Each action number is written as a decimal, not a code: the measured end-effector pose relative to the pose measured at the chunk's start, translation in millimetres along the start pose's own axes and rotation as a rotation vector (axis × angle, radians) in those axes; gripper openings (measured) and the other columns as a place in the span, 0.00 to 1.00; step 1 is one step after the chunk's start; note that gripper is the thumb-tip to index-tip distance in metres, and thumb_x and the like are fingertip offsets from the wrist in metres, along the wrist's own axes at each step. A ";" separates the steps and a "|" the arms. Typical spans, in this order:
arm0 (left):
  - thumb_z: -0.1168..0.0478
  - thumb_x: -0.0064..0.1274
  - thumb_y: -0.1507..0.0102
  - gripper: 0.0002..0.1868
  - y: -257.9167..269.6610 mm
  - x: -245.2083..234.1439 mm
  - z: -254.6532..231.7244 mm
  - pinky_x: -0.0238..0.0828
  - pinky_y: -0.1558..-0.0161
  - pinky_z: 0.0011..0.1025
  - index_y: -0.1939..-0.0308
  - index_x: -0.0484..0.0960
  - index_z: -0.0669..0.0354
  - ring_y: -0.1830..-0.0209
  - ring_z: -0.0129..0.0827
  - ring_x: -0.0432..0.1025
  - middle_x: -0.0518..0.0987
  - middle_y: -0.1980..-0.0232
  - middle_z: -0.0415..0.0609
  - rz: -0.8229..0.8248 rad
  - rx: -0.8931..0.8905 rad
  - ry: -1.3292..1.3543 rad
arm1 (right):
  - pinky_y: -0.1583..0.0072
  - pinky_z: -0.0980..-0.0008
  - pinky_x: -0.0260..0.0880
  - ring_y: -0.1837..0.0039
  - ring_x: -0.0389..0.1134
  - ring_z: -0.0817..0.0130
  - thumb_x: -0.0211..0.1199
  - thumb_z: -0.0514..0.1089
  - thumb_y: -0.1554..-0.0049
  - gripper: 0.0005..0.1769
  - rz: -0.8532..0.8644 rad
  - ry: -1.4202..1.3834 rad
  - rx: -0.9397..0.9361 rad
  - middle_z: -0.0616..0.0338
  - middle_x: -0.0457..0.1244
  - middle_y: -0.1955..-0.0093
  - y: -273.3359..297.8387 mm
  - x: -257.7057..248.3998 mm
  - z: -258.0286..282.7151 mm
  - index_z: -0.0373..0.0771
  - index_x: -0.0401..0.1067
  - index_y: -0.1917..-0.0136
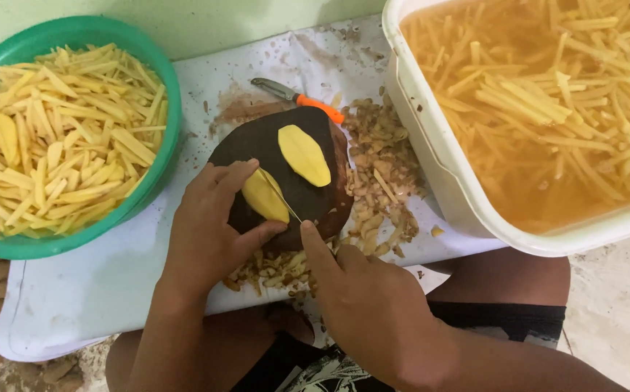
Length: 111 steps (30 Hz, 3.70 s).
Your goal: Slicing peeled potatoes into thin strips for french fries using a knife on a cutting block.
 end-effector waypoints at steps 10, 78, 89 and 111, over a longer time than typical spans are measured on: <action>0.53 0.75 0.54 0.43 0.7 0.5 0.8 0.67 0.42 0.40 0.37 0.76 0.59 0.44 0.47 0.72 0.80 0.44 0.51 -0.004 -0.014 0.001 | 0.74 0.64 0.65 0.74 0.67 0.62 0.62 0.45 0.49 0.39 -0.035 0.010 0.013 0.57 0.64 0.63 0.5 4.2 1.7 0.35 0.63 0.25; 0.55 0.79 0.56 0.35 13.7 5.9 16.7 0.64 0.29 0.43 0.49 0.84 0.64 0.42 0.42 0.75 0.82 0.44 0.51 -0.141 0.045 0.018 | 0.76 0.56 0.66 0.76 0.67 0.53 0.59 0.42 0.46 0.39 0.220 -0.122 -0.006 0.48 0.66 0.67 -15.0 28.2 -2.1 0.31 0.58 0.23; 0.54 0.78 0.55 0.34 16.7 6.3 15.6 0.71 0.43 0.36 0.48 0.84 0.63 0.43 0.44 0.74 0.81 0.43 0.51 -0.165 0.024 0.029 | 0.66 0.52 0.71 0.68 0.72 0.49 0.57 0.49 0.44 0.42 0.353 -0.163 0.143 0.49 0.70 0.64 -9.7 29.0 -7.5 0.33 0.52 0.20; 0.52 0.77 0.54 0.33 19.6 11.1 19.3 0.66 0.32 0.38 0.50 0.84 0.62 0.40 0.41 0.75 0.83 0.42 0.47 -0.192 0.024 0.009 | 0.74 0.59 0.66 0.74 0.68 0.57 0.61 0.42 0.47 0.38 0.085 -0.153 0.007 0.53 0.67 0.65 -2.6 -9.3 10.0 0.31 0.60 0.24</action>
Point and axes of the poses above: each hand's wrist, its own y-axis away from the middle knuckle, its own x-axis out of the palm, z = x × y, the point moved 2 cm from there along -y, towards the middle knuckle
